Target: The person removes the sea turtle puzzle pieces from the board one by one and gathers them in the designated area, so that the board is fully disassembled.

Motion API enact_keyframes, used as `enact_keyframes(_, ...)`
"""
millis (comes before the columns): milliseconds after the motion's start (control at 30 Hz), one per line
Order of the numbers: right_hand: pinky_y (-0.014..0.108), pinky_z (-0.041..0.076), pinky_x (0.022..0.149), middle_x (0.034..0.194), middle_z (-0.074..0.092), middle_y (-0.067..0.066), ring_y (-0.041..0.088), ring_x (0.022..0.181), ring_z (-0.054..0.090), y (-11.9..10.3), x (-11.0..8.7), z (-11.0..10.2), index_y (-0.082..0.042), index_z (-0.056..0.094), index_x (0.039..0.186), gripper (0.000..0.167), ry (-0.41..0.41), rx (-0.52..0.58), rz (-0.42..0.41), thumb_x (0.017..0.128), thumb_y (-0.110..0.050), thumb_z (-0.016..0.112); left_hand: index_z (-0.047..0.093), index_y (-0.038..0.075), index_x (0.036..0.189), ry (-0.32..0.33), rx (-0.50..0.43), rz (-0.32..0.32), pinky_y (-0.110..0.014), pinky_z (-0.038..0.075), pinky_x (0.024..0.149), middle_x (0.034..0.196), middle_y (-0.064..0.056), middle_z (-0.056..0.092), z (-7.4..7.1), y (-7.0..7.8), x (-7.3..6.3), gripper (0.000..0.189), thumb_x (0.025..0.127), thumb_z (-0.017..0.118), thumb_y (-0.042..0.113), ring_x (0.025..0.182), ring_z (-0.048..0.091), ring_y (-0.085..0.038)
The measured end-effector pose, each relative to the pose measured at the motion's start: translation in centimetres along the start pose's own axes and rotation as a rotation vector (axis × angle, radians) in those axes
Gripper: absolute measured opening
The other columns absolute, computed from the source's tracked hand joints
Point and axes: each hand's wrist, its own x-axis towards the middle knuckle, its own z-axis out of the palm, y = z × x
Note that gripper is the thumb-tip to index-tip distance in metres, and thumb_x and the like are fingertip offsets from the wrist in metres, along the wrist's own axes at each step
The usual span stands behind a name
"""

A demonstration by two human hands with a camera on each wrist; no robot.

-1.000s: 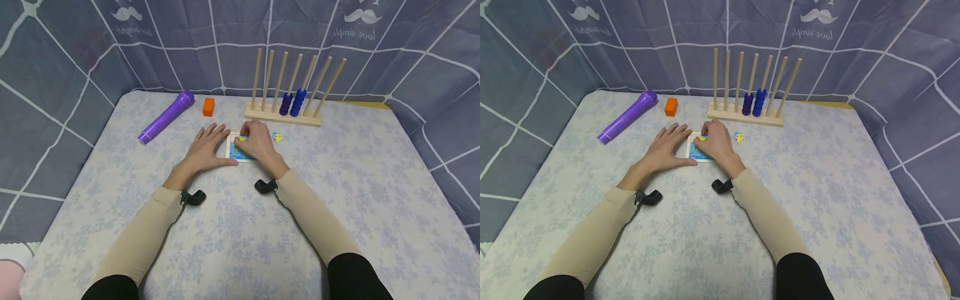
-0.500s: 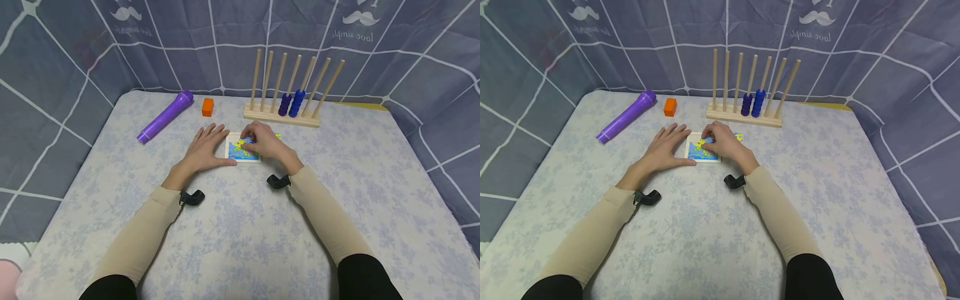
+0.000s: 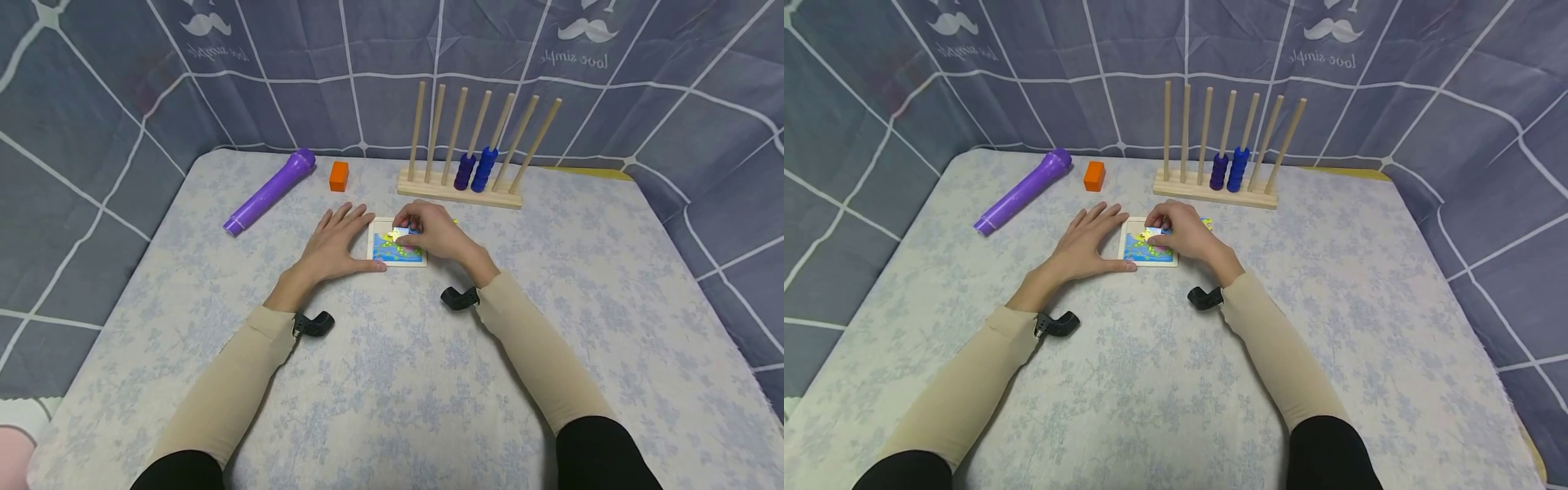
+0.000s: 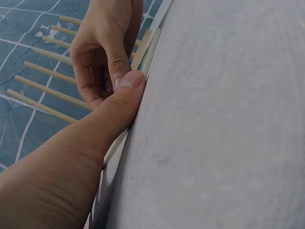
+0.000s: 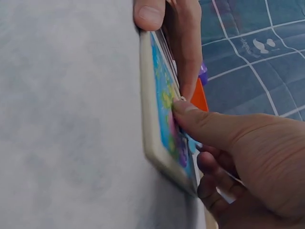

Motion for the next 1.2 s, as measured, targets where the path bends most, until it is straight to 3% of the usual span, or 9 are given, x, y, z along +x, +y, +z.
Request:
enact_keyframes(167, 0.039, 0.058, 0.089, 0.108, 0.073, 0.008, 0.021, 0.097, 0.068, 0.7, -1.0, -0.4, -0.009, 0.075, 0.113, 0.014, 0.075, 0.129, 0.004, 0.099, -0.011, 0.075, 0.033, 0.019, 0.167, -0.004, 0.001, -0.008, -0.053, -0.004, 0.134, 0.178, -0.004, 0.019, -0.1, 0.1, -0.1, 0.111, 0.08, 0.078, 0.073, 0.166, 0.004, -0.029)
enact_keyframes(367, 0.036, 0.06, 0.091, 0.112, 0.076, 0.009, 0.02, 0.098, 0.071, 2.6, -2.7, -2.3, -0.007, 0.077, 0.114, 0.015, 0.199, 0.254, 0.047, 0.101, -0.011, 0.072, 0.032, 0.02, 0.167, -0.005, 0.009, -0.017, -0.051, -0.004, 0.135, 0.178, -0.004, 0.018, 0.0, 0.0, 0.0, 0.112, 0.08, 0.078, 0.072, 0.166, 0.003, -0.028)
enact_keyframes(600, 0.025, 0.056, 0.083, 0.118, 0.075, 0.01, 0.02, 0.098, 0.069, 5.0, -4.5, -4.3, -0.008, 0.078, 0.116, 0.017, 0.306, 0.222, 0.181, 0.103, -0.017, 0.07, 0.032, 0.02, 0.167, -0.001, 0.004, -0.018, -0.051, -0.004, 0.135, 0.178, -0.004, 0.018, 0.0, -0.1, -0.1, 0.112, 0.08, 0.079, 0.071, 0.166, 0.004, -0.028)
enact_keyframes(933, 0.016, 0.052, 0.076, 0.112, 0.078, 0.016, 0.013, 0.088, 0.068, 8.2, -6.4, -5.2, -0.006, 0.079, 0.113, 0.017, 0.367, 0.136, 0.242, 0.102, -0.016, 0.072, 0.032, 0.019, 0.167, -0.003, 0.002, -0.012, -0.051, -0.004, 0.135, 0.178, -0.004, 0.019, -0.2, 0.1, -0.1, 0.111, 0.081, 0.08, 0.069, 0.166, 0.005, -0.028)
enact_keyframes(1033, 0.02, 0.052, 0.079, 0.111, 0.078, 0.015, 0.016, 0.09, 0.068, 8.5, -6.4, -5.1, -0.007, 0.079, 0.113, 0.016, 0.376, 0.102, 0.246, 0.101, -0.017, 0.073, 0.033, 0.019, 0.167, -0.003, -0.004, -0.017, -0.051, -0.004, 0.135, 0.177, -0.004, 0.019, -0.2, 0.2, -0.1, 0.111, 0.08, 0.081, 0.068, 0.166, 0.005, -0.029)
enact_keyframes(1200, 0.039, 0.056, 0.092, 0.118, 0.074, 0.015, 0.028, 0.103, 0.068, 8.7, -6.9, -5.4, -0.008, 0.077, 0.118, 0.022, 0.329, 0.08, 0.233, 0.1, -0.02, 0.075, 0.032, 0.019, 0.167, -0.006, -0.004, -0.012, -0.051, -0.004, 0.135, 0.178, -0.004, 0.018, -0.1, 0.3, 0.0, 0.111, 0.081, 0.08, 0.069, 0.166, 0.004, -0.028)
